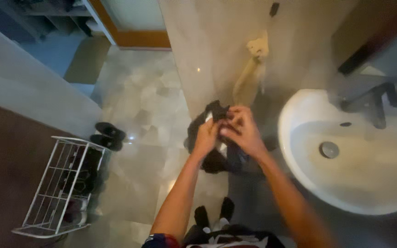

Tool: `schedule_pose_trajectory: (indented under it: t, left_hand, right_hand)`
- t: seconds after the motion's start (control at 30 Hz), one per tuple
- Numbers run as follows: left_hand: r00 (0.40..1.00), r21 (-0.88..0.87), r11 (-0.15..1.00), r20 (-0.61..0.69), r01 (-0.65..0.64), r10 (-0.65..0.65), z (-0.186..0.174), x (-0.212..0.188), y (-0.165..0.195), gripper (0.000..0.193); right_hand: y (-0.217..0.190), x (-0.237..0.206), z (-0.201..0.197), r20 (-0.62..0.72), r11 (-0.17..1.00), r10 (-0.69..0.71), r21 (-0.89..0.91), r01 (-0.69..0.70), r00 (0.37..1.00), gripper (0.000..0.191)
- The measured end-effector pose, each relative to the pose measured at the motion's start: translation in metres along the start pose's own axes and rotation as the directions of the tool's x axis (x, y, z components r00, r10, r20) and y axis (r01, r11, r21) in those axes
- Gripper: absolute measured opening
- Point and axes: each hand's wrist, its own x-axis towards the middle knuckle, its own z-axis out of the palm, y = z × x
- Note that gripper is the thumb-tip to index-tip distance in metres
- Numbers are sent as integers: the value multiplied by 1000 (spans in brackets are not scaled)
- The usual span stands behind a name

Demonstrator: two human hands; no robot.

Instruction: The person pulls a full black trash bag out of a bin, ties the bag closed, and carries it through the house toward the exit. They then take a fresh trash bag, open it, and fit it into a small bin next to a sink.

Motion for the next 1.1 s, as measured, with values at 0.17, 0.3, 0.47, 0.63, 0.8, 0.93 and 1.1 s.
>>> schedule_pose_trajectory:
  t: [0.17, 0.3, 0.47, 0.63, 0.8, 0.93, 1.1]
  left_hand:
    - [991, -56, 990, -32, -128, 127, -6, 8, -2, 25]
    - [997, 138, 988, -4, -73, 74, -8, 12, -7, 22]
    - [997, 116, 991, 17, -71, 69, -13, 7, 1, 34]
    - [872, 196, 854, 9, -482, 489, -23, -1, 33, 60]
    - [833, 349, 762, 123, -545, 539, -33, -5, 53, 55]
    - [809, 344, 739, 132, -579, 573, -33, -8, 53, 44]
    - [827, 384, 744, 104, -546, 553, -35, -8, 46, 38]
  right_hand:
    - [-20, -1, -12, 212, 915, -143, -343, 211, 967, 42]
    - [-22, 7, -13, 198, 921, 1, -381, 76, 980, 18]
    - [-15, 13, -7, 83, 913, -202, -346, 218, 976, 22]
    - [0, 18, 11, -137, 948, 89, -292, -126, 987, 18]
    - [20, 33, 11, -207, 952, 140, -241, -189, 968, 13]
    - [36, 41, 6, -213, 911, 312, -210, -355, 926, 25]
    - [45, 31, 5, -79, 955, 293, -23, -296, 953, 16]
